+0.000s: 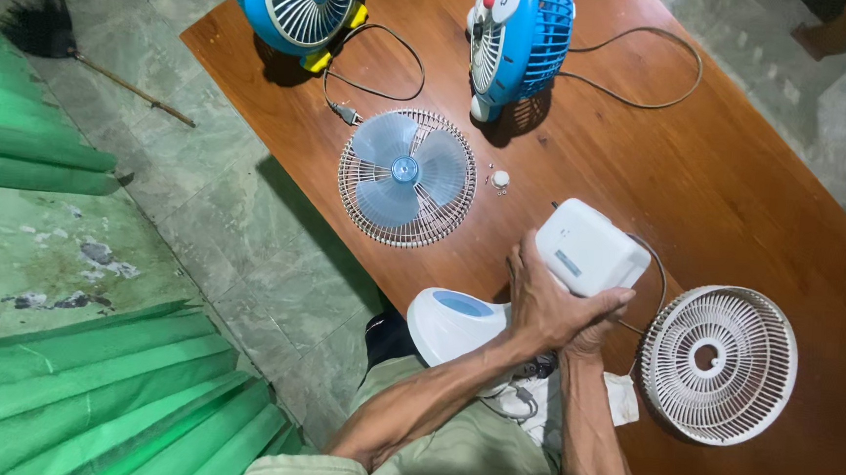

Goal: The person disassembles a white table fan motor housing using a screwdriver, wipes the motor with a cloth, and reassembles the housing. The person handles the fan motor, screws, and cloth throughout the process.

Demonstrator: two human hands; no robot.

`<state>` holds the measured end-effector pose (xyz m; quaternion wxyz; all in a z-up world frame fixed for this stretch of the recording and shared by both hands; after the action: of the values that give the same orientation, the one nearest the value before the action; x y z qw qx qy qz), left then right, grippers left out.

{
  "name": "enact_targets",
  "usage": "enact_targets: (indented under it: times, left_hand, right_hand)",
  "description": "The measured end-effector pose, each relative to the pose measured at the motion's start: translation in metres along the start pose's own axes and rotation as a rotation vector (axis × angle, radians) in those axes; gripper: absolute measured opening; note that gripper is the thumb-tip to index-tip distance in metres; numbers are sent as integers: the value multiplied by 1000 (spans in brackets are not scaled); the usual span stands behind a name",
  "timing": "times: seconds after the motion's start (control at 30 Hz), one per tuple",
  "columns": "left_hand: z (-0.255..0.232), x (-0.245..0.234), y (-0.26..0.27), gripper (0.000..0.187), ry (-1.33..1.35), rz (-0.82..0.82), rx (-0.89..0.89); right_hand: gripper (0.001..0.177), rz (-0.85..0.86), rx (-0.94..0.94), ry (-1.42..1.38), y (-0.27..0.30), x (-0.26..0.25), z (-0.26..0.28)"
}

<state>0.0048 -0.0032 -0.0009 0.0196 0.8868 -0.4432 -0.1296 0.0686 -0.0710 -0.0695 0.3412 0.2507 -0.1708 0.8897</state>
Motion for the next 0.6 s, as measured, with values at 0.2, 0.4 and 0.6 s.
enact_targets:
  times: [0.2, 0.4, 0.6]
  left_hand:
    - [-7, -1, -3, 131, 31, 41, 42]
    - [-21, -15, 7, 139, 58, 125, -15]
    - [-27, -22, 25, 131, -52, 243, 347]
  right_hand:
    - [118, -97, 11, 3, 1, 2, 2]
    - [98, -71, 17, -74, -7, -10, 6]
    - [92, -147, -11, -263, -7, -30, 10]
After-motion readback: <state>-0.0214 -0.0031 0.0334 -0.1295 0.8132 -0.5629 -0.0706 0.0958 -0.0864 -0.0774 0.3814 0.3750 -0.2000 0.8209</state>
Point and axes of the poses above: each hand's wrist, its own y-axis away from the middle knuckle, its own x-axis out of the palm, z = x × y, the point moved 1 cm from there along -y, towards the middle knuckle, and after that the axes turned 14 degrees about z, right-handed, at the moved point
